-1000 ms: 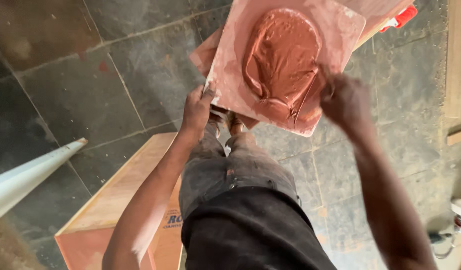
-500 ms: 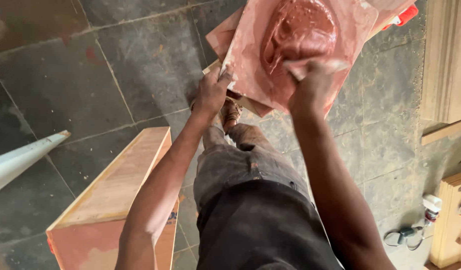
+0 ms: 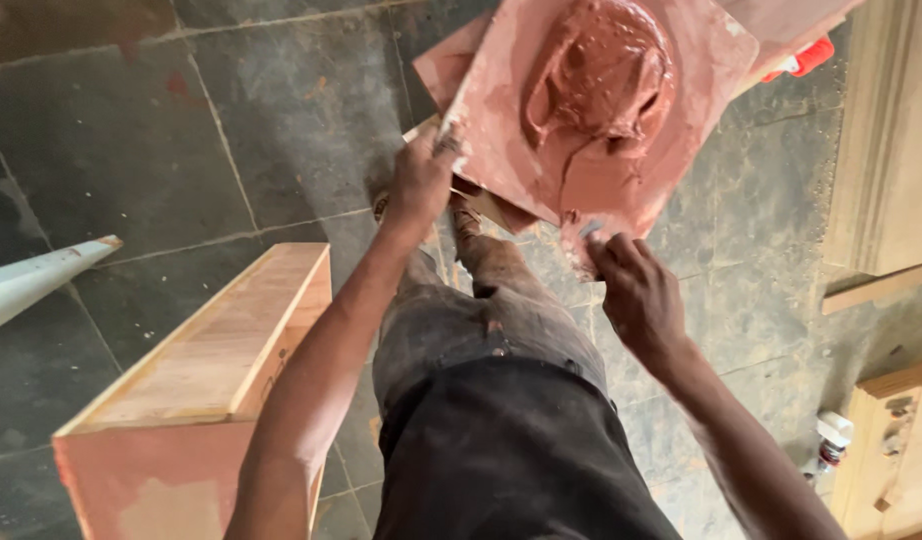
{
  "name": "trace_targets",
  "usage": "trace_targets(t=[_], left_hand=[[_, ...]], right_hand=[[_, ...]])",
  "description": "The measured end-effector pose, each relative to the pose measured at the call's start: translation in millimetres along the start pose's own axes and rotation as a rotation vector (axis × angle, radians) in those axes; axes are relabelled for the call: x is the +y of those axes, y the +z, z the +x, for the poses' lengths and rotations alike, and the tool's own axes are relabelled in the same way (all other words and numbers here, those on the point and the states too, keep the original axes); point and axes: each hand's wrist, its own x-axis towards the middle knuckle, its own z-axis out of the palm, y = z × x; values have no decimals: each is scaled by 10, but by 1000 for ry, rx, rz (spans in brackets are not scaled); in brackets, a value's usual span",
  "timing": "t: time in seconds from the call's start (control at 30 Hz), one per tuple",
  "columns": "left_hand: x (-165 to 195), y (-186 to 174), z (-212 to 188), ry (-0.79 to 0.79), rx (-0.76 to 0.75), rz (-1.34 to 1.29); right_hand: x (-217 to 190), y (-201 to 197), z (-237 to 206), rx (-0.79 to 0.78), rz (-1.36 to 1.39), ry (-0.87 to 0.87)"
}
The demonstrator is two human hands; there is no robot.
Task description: The person sands the edges of a wooden panel and then applies reddish-brown wood filler to several boards and furniture components using a spatula and a putty tray.
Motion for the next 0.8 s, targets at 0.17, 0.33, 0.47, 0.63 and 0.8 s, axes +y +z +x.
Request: trace_targets(t=[0.17, 0.33, 0.47, 0.63, 0.8], left_hand=[[103, 38, -18, -164, -11, -263], [85, 202, -137, -41, 251, -58], [53, 274, -145, -45, 296, -163], [77, 253, -133, -95, 263, -285], [130, 173, -158, -104, 198, -324]], right_hand=[[754, -102, -73, 193, 363, 10], [1813, 314, 598, 413, 1649, 327], [2258, 789, 673, 310, 1363, 496], [2625, 333, 348, 75, 961, 556], [2431, -301, 803, 438, 312, -223]])
